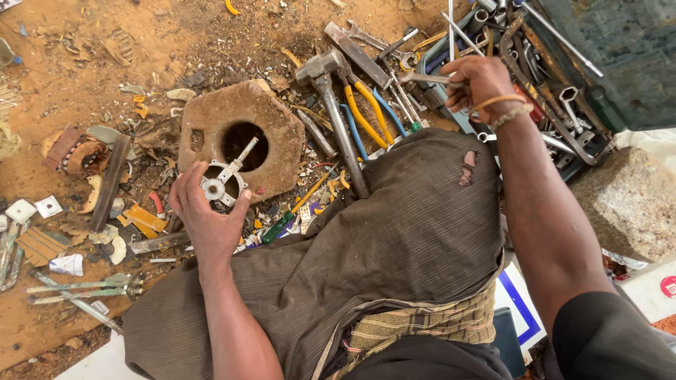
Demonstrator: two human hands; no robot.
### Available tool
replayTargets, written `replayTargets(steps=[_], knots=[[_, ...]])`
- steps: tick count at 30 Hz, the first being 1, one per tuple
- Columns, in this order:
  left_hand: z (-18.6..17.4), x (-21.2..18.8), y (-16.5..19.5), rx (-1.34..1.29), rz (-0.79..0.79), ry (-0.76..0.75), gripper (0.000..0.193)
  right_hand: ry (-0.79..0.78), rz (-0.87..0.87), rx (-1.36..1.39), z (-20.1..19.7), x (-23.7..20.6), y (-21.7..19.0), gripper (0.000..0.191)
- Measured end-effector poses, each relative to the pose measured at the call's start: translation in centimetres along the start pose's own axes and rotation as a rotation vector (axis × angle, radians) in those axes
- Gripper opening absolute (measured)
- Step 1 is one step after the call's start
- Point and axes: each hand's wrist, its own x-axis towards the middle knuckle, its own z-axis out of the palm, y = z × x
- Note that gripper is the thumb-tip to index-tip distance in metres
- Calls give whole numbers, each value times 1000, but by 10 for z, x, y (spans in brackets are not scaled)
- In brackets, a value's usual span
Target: The person disassembles a small electrical motor component using a screwdriver and hammer. They remove screws, separate the housing, and inspect the internal parts while seated on the ground.
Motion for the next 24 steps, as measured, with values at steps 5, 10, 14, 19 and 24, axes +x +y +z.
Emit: replayTargets(steps=[5,10,14,19,24], knots=[[-2,0,-1,-14,-8,-4,87,-143,-182,159,-1,-38,3,35],[3,1,-5,43,6,15,91,-379,-368,359,4,-64,-7,36],[6,4,-10,69,91,73,88,-336,-539,-183,46,-81,-32,31],[4,3,-7,42,62,136,82,-236,-662,-730,161,-137,-14,20],[-2,-3,3,-263,-34,170,75,-257,-786,-704,225,-165,15,24]])
